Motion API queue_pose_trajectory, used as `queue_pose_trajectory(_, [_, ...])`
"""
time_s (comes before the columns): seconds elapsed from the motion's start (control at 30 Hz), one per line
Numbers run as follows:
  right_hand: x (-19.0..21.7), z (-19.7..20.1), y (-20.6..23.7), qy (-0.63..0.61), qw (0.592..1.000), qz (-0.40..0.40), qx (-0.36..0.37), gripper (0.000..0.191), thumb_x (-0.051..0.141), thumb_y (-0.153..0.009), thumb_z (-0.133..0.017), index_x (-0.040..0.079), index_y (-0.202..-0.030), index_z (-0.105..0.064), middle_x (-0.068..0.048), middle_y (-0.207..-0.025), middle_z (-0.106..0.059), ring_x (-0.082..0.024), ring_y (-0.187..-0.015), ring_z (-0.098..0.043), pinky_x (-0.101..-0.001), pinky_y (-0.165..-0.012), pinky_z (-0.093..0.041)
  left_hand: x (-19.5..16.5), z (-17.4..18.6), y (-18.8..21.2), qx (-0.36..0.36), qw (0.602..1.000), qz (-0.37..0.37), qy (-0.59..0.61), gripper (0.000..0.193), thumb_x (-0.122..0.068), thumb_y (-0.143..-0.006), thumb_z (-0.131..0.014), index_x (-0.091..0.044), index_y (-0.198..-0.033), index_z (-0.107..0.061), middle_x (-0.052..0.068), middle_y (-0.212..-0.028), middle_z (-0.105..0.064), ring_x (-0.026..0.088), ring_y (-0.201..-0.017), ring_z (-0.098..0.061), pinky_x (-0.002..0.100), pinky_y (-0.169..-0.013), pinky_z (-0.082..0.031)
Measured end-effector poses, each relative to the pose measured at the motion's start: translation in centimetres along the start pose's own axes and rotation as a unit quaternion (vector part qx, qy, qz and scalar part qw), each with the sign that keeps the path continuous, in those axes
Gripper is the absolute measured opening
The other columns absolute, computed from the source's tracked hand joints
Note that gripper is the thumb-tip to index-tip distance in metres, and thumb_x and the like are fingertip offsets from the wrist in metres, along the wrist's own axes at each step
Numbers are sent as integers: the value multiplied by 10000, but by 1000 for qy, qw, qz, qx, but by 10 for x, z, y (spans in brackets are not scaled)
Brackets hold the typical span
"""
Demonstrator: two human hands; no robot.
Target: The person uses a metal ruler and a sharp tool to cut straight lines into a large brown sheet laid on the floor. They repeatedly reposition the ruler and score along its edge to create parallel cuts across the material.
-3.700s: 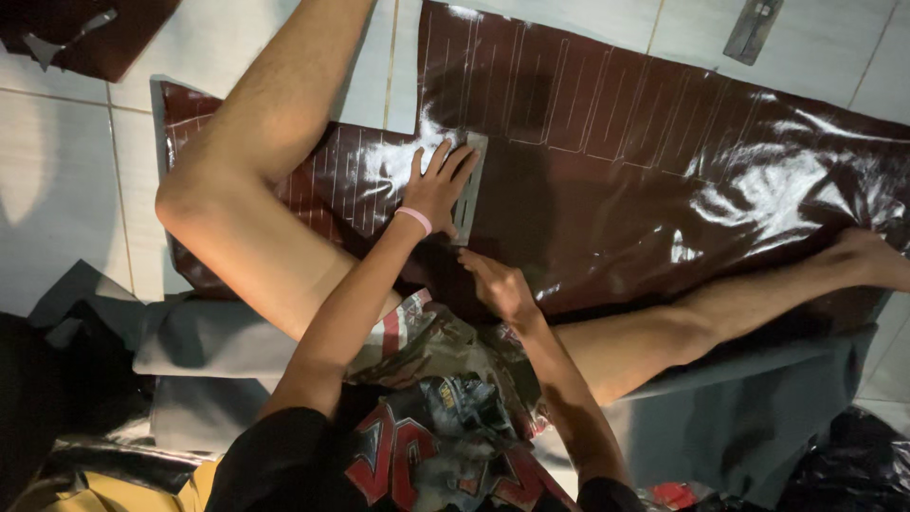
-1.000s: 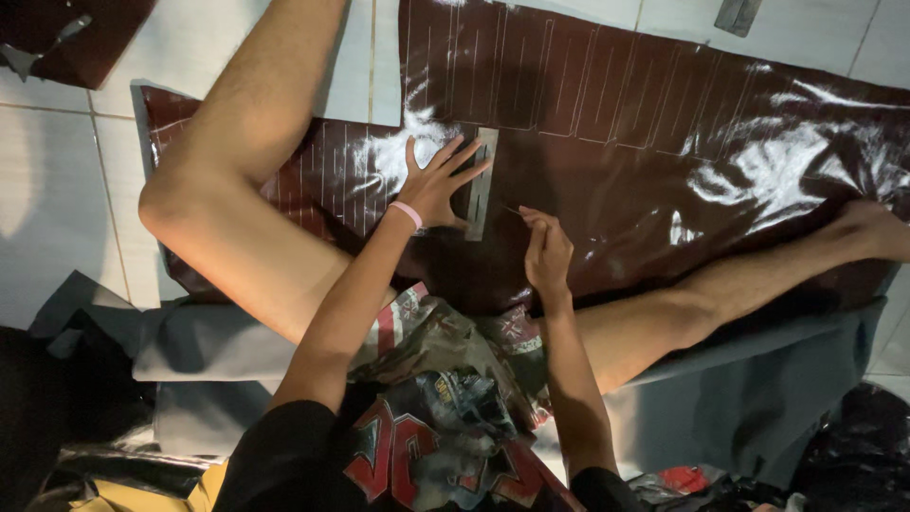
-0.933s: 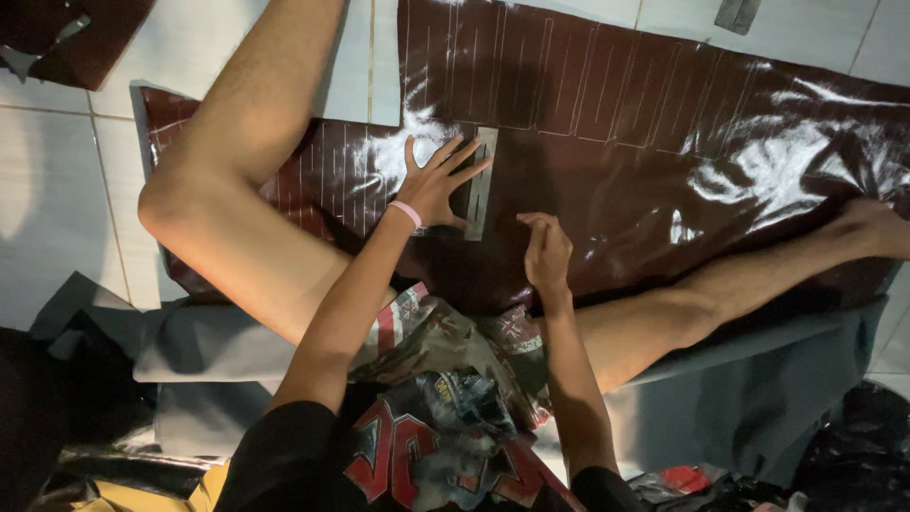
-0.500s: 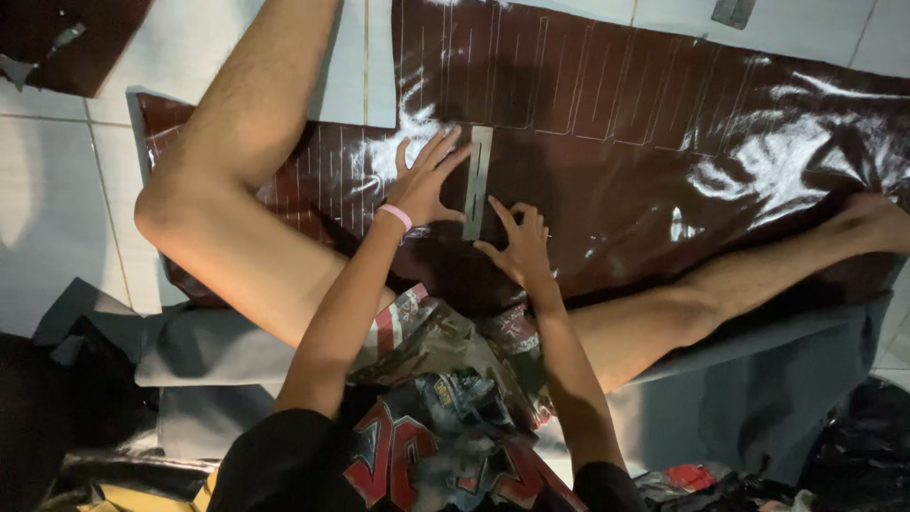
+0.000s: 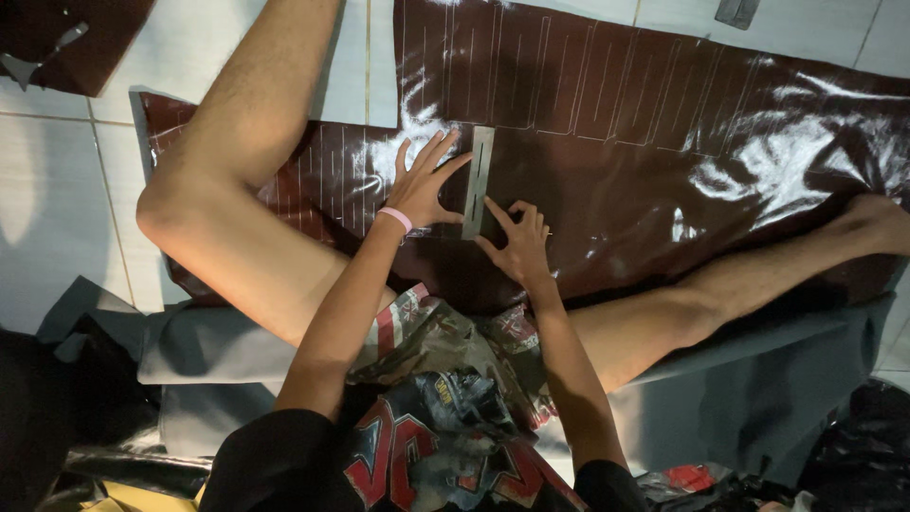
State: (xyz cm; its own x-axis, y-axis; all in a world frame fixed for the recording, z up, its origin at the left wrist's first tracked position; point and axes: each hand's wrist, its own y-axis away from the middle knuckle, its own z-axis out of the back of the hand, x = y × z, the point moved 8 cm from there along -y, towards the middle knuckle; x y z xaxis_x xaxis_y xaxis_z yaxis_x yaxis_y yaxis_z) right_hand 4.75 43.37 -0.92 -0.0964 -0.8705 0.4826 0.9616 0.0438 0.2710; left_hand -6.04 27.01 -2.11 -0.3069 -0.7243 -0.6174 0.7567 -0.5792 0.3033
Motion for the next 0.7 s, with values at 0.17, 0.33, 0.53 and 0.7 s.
queue_pose_trajectory(0.17, [-2,-3,-1,1,1000,4,20,785,423,-796,-876,338,-1493,-525,-135,-1274,-429,-346,-1123,-449,-534,-971,-403,0,-2,-1,7,1000,8,-3,1183,-513,-505,-969,-321,-1536,-420,17,-1695,-182,229,-1562,-161,605,-1250,23])
queue_pose_trajectory(0.33, [-3,-5,-1,9,1000,-3,18,791,421,-803,-864,352,-1510,-518,-124,-1269,-432,-337,-1119,-448,-524,-965,-411,-1,-2,0,4,1000,6,-4,1187,-516,-505,-965,-328,-1542,-419,20,-1702,-188,228,-1568,-169,600,-1258,20])
queue_pose_trajectory(0.53, [-5,-7,2,20,1000,-4,14,788,450,-815,-846,357,-1520,-507,-115,-1271,-434,-337,-1130,-444,-539,-951,-405,0,-3,0,-2,1000,-4,-5,1172,-529,-516,-963,-322,-1537,-425,33,-1703,-190,234,-1567,-169,602,-1251,17])
queue_pose_trajectory(0.7, [-2,-6,0,22,1000,4,12,787,459,-813,-845,345,-1515,-508,-121,-1272,-429,-338,-1126,-440,-548,-955,-396,0,-3,1,-12,1000,-9,-12,1177,-530,-527,-955,-322,-1555,-422,38,-1700,-191,235,-1571,-166,609,-1249,14])
